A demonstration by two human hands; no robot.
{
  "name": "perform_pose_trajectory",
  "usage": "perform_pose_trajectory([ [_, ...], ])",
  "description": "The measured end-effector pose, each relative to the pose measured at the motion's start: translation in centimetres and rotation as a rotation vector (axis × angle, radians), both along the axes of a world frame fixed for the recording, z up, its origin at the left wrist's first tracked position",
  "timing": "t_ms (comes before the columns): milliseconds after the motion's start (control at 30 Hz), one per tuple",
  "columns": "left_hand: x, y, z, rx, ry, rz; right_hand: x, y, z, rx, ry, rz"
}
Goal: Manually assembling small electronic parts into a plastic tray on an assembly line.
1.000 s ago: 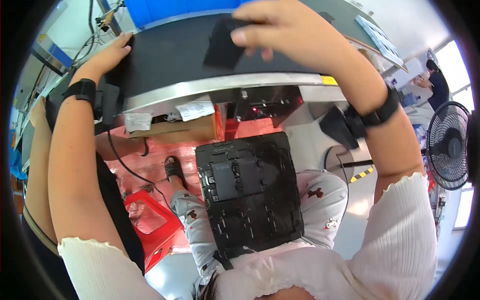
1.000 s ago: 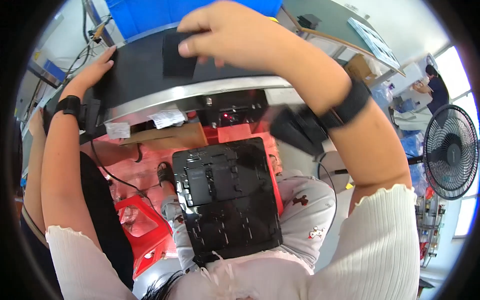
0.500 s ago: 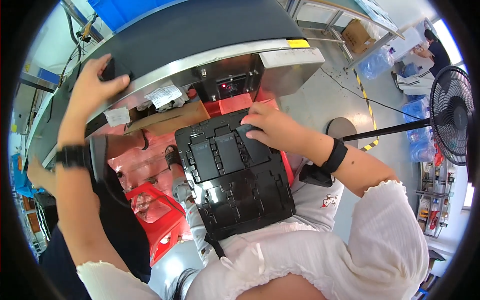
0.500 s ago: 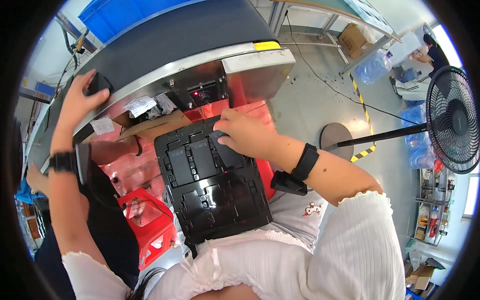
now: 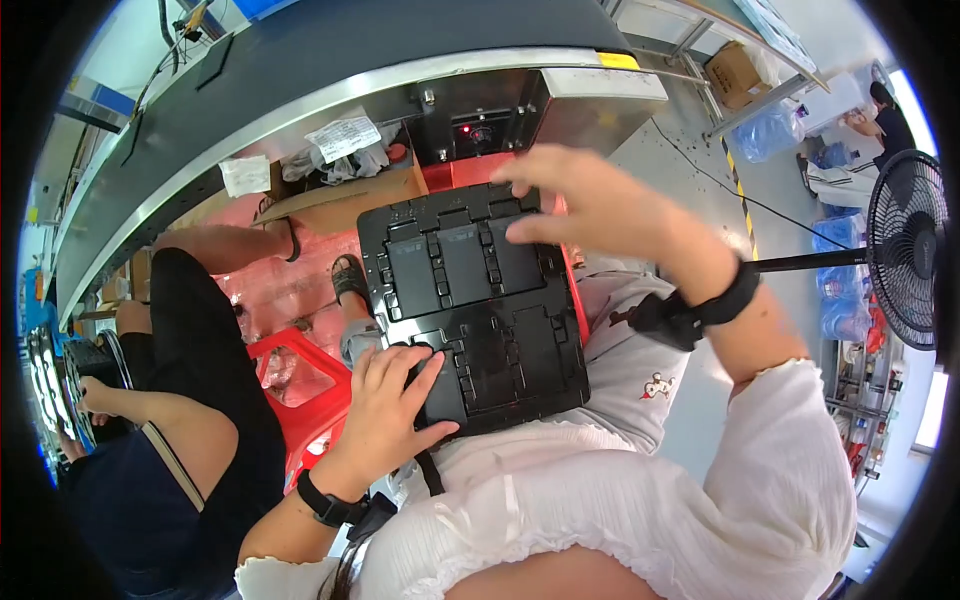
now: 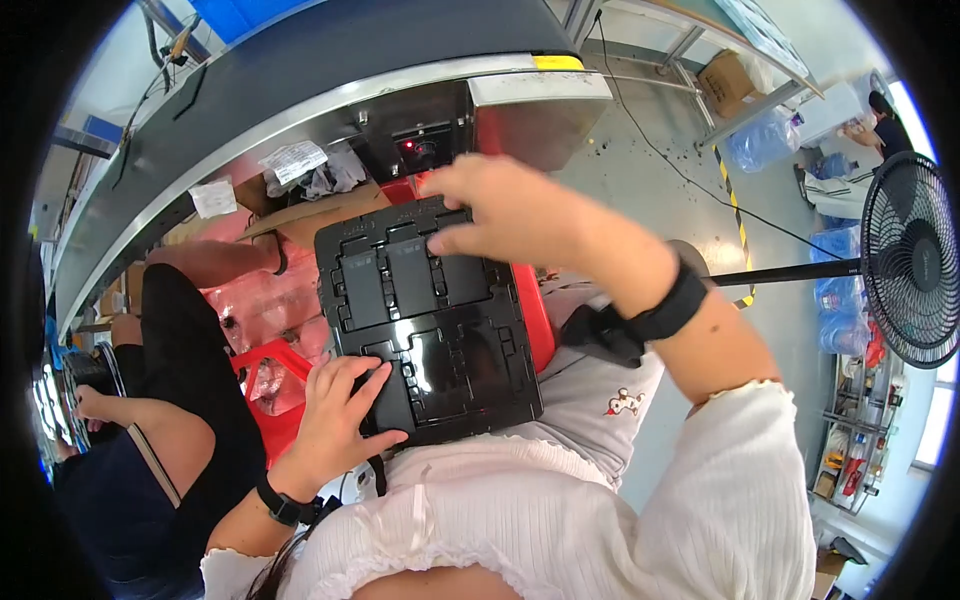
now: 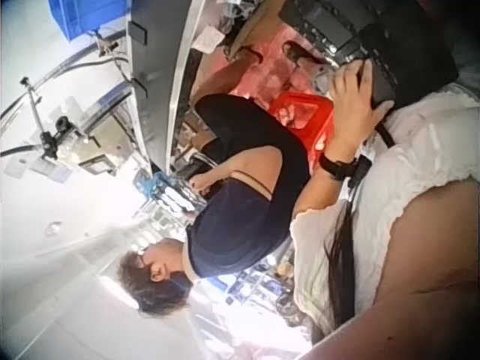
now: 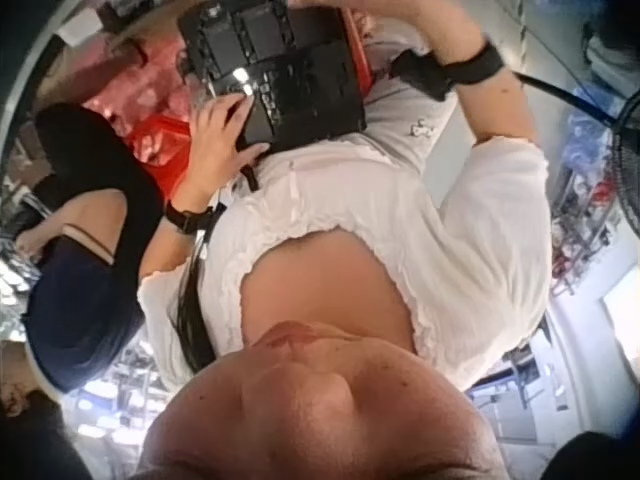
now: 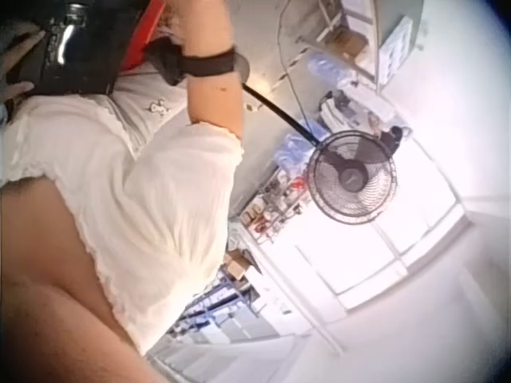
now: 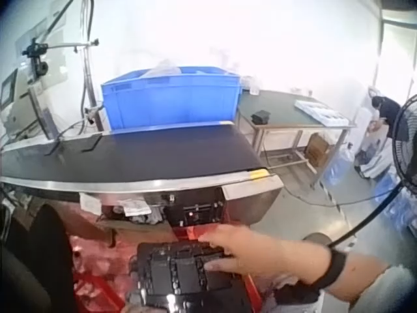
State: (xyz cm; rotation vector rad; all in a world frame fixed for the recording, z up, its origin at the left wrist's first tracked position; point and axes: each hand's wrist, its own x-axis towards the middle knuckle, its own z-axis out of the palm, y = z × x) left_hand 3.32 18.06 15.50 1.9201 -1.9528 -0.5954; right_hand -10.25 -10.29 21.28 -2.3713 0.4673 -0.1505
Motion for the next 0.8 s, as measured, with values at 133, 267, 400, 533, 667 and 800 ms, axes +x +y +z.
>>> perform_pose_trajectory([
  [133,0.4,0.6,-0.7,0.017,0.002,0.009,4.4,-1.8,9.0,0.022,0.054,0.172],
  [267,0.0,0.0,-1.4,-0.066,0.014,-0.023,8.9,-0.5,18.8,-0.288,0.06,-0.063],
  [400,-0.5,1.3,-1.7,-0.087,0.031,0.049,19.1,-17.4,19.6,-0.073,-0.206,0.193],
  [533,2.0,-0.3,0.9,-0.163,0.06,0.099,24.7,-31.9,21.2,-0.281,-0.092,0.125],
  [667,8.1,-5.1,4.3,-0.546,0.009,0.285,27.1,-18.3,15.2,-0.443,-0.01,0.075],
  [800,15.7,-13.6,8.5,-0.923,-0.119,0.395,25.2,-10.9,10.7,-0.62,0.11,-0.065],
])
